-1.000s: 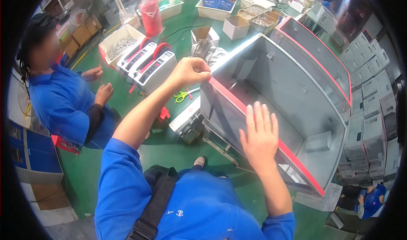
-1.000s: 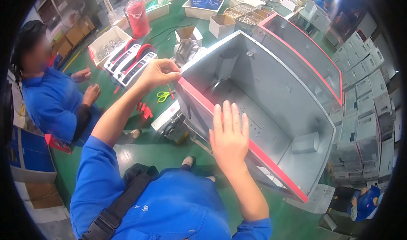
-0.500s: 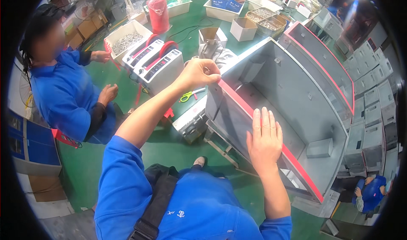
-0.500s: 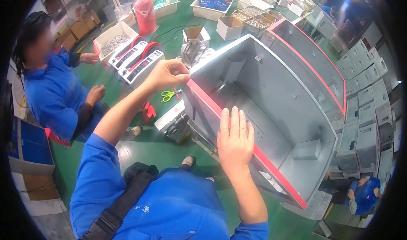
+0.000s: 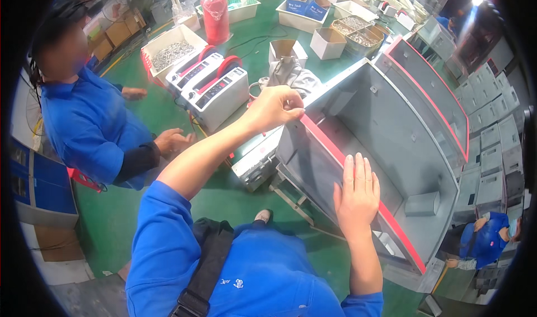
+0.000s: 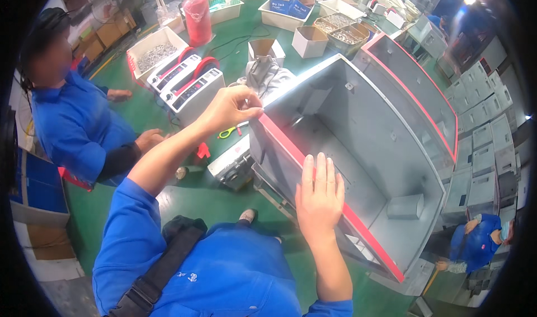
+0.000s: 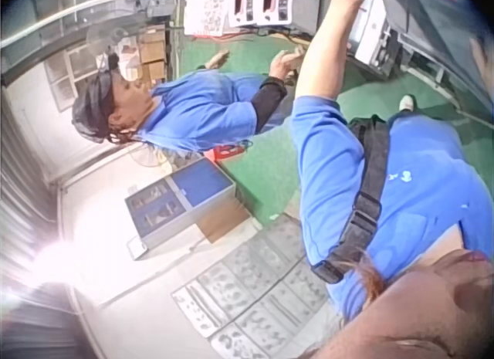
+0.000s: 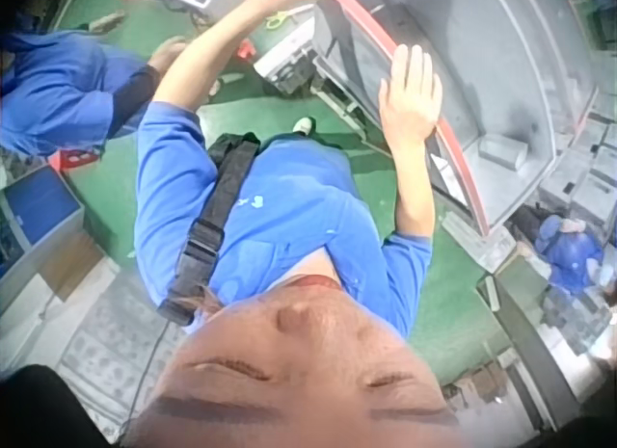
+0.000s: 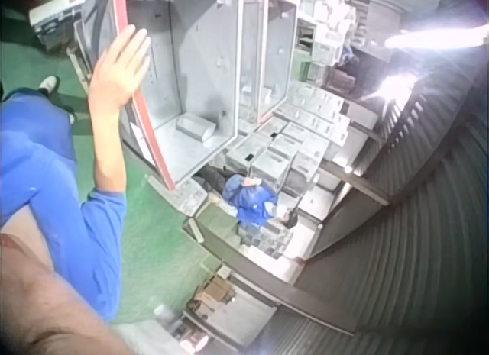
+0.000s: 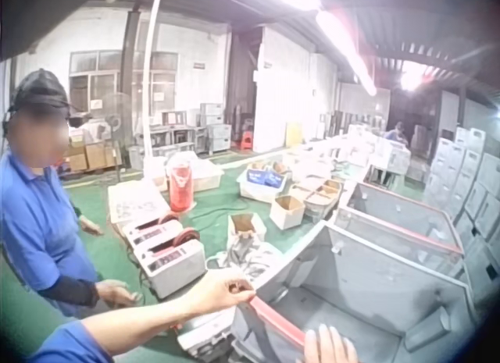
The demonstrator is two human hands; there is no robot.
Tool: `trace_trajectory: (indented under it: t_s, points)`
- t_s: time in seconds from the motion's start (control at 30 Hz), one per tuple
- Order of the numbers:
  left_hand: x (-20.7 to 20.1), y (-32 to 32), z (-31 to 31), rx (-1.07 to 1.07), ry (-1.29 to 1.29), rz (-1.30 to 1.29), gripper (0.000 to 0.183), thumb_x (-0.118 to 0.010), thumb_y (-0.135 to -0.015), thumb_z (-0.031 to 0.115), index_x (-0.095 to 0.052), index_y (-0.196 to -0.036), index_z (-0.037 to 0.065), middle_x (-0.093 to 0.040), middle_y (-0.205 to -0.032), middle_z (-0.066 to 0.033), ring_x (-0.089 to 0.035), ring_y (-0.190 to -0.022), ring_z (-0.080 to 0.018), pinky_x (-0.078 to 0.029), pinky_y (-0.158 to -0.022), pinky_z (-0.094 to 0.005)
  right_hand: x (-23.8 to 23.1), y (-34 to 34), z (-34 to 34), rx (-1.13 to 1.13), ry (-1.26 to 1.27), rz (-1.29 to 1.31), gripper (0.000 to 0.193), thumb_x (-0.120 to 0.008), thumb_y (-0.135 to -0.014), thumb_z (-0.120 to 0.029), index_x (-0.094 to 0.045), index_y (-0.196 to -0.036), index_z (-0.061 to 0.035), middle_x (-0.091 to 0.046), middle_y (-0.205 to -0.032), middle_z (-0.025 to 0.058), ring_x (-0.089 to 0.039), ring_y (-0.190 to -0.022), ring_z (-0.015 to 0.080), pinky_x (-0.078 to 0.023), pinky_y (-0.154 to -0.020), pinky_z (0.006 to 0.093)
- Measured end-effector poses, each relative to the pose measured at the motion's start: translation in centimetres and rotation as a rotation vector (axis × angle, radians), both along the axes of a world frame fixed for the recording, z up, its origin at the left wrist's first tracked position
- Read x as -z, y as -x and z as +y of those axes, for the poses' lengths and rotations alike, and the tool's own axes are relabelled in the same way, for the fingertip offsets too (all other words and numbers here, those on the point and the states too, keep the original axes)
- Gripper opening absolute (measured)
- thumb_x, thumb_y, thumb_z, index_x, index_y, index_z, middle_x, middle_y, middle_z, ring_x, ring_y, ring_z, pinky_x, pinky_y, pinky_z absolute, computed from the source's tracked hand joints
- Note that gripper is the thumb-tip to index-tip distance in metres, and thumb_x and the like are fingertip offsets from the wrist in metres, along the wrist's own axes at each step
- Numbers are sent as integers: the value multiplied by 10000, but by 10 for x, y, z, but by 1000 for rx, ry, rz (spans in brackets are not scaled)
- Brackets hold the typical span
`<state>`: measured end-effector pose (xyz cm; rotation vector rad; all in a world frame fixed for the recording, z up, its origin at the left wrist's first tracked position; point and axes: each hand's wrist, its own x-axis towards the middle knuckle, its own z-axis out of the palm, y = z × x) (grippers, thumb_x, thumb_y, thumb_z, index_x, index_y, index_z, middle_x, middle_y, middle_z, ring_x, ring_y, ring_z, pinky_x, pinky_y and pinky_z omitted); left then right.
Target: Applying and trimming red protective tape to the edges of metal cabinet enclosures.
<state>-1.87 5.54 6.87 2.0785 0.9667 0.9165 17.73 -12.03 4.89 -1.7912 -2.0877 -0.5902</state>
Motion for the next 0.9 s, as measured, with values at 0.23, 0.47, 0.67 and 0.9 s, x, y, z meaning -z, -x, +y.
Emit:
trace_trajectory:
  t_s: [0.23, 0.47, 0.67, 0.9]
  points:
    - [7, 5, 6, 39, -40, -53, 108, -683, -687, 123, -640, -758, 55, -548, -785, -67, -541, -693, -172, -438, -632, -292, -4, 3, 0, -9, 57, 19, 608, -628, -697, -141, -428, -1262, -40, -440, -1268, 179, -449, -1144, 315, -380, -901, 457]
    - [19, 1, 11, 53, 125, -236, 321, -677, -710, 105, -620, -1025, 91, -532, -816, 11, -476, -633, -50, -417, -596, -212, -9, 14, 3, 55, 91, -40, 576, -610, -727, -162, -427, -1246, 11, -429, -1277, 187, -401, -1195, 326, -286, -983, 496]
    - [37, 17, 26, -29, 371, -435, 354, -584, -787, 63, -548, -1139, 62, -527, -837, 14, -481, -618, -28, -403, -538, -183, -4, 45, 36, 25, 60, 18, 559, -604, -735, -173, -438, -1231, 24, -438, -1271, 187, -393, -1206, 321, -277, -993, 499]
    - [56, 29, 20, -64, 373, -436, 267, -574, -825, 76, -571, -1086, 24, -551, -870, 10, -478, -653, -28, -397, -558, -179, 3, 88, 95, -62, -26, 73, 516, -585, -740, -169, -457, -1202, 23, -450, -1262, 175, -413, -1197, 298, -303, -989, 461]
